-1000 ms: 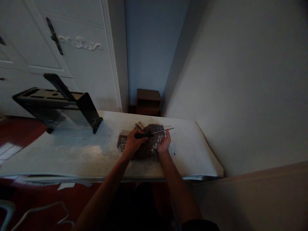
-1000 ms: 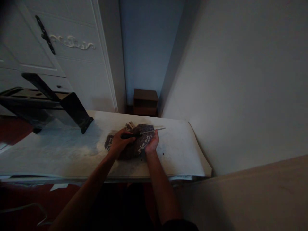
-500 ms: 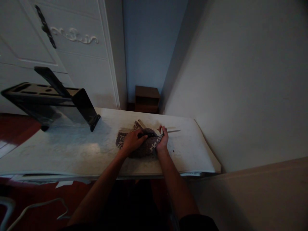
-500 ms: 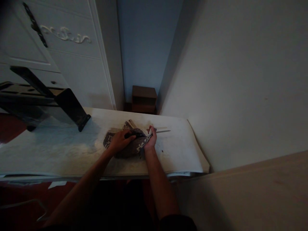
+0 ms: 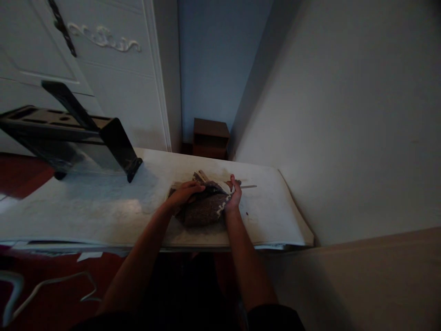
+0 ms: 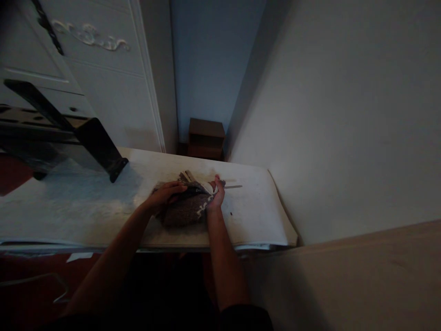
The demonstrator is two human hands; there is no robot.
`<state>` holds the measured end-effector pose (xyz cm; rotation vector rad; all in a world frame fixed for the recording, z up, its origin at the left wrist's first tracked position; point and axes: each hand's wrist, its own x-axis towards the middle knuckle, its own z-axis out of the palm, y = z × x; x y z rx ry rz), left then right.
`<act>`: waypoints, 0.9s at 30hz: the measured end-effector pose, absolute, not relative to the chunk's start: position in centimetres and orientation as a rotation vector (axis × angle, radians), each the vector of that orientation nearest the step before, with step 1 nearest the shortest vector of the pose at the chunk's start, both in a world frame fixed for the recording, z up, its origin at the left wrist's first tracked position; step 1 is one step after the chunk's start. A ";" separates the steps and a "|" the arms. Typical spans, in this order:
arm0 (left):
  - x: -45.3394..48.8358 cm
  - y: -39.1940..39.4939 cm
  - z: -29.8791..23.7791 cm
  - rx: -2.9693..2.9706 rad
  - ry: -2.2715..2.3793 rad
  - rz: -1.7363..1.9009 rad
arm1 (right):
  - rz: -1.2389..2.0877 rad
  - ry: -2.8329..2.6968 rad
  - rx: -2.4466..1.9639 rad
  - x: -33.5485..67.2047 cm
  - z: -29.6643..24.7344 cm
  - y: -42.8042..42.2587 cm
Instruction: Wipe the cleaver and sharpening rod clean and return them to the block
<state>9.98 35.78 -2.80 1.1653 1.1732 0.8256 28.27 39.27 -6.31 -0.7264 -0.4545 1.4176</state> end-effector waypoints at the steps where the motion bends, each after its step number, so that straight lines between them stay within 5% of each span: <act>1: 9.8 35.7 -2.8 1.147 1.187 0.824 | 1.407 -0.445 -0.714 28.3 -6.3 39.3; 27: 7.2 36.3 -3.4 0.369 0.978 1.798 | 1.462 -0.176 -0.661 30.0 -4.8 38.7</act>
